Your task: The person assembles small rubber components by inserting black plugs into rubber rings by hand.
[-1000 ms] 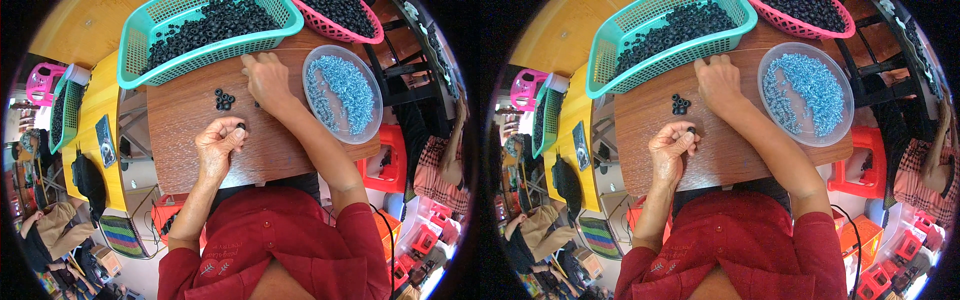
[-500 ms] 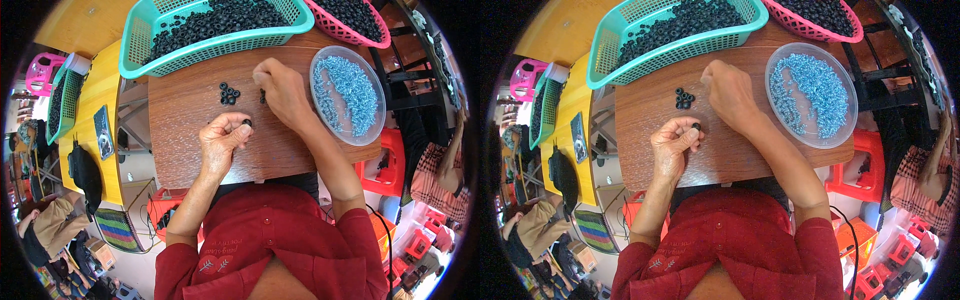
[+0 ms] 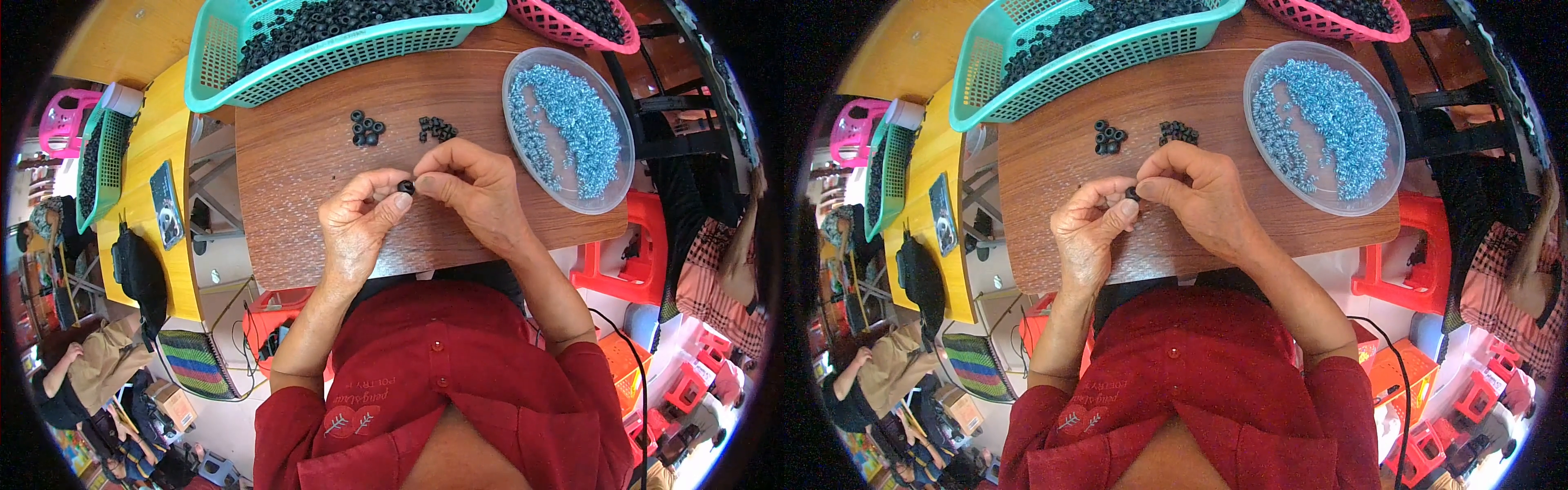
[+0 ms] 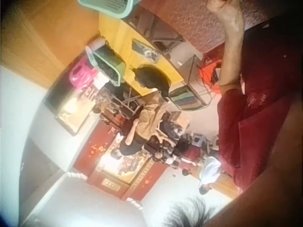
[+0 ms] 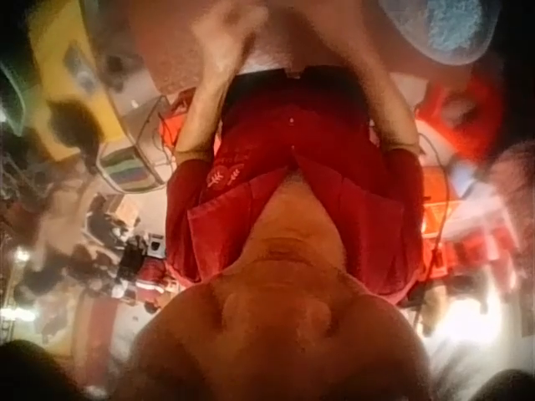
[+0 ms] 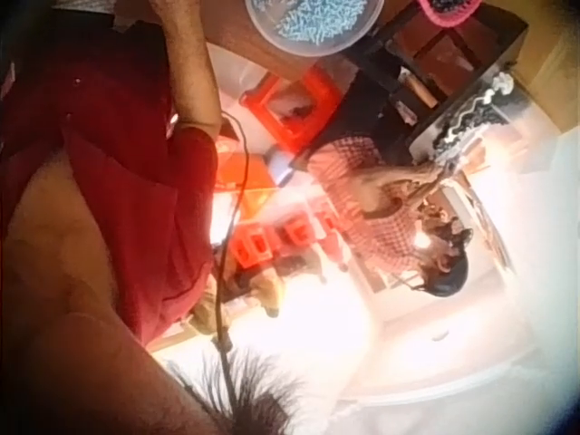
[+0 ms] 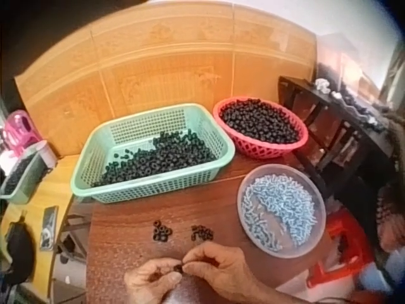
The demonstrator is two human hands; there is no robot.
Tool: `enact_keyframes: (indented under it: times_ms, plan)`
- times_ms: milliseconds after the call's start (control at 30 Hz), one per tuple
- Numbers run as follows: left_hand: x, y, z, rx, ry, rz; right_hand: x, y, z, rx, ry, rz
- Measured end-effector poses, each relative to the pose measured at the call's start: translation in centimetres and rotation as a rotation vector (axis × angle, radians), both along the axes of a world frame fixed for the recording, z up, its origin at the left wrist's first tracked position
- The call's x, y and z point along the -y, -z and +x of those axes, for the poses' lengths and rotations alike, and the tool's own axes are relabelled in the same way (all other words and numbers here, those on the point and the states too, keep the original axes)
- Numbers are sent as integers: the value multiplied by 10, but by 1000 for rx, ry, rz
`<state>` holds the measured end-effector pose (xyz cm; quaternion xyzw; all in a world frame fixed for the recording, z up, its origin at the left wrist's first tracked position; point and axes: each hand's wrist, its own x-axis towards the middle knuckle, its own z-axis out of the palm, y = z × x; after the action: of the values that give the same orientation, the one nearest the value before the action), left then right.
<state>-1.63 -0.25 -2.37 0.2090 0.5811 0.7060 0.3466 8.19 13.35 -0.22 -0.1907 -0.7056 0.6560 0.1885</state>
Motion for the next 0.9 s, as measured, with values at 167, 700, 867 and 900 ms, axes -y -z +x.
enact_keyframes:
  times_ms: [167, 700, 867, 900]
  plan:
    - [1, 0, 4, -193, -11, -50, 3, 4, 2, -32, -12, -119]
    - [-7, -5, 15, -67, 44, 3, 7, 2, 16, 23, 108, -307]
    - [-5, -5, 19, -74, 44, -17, 14, 12, 18, -7, 201, -134]
    - [-5, -6, 19, -54, 21, -39, 15, 11, 19, -29, 207, -107]
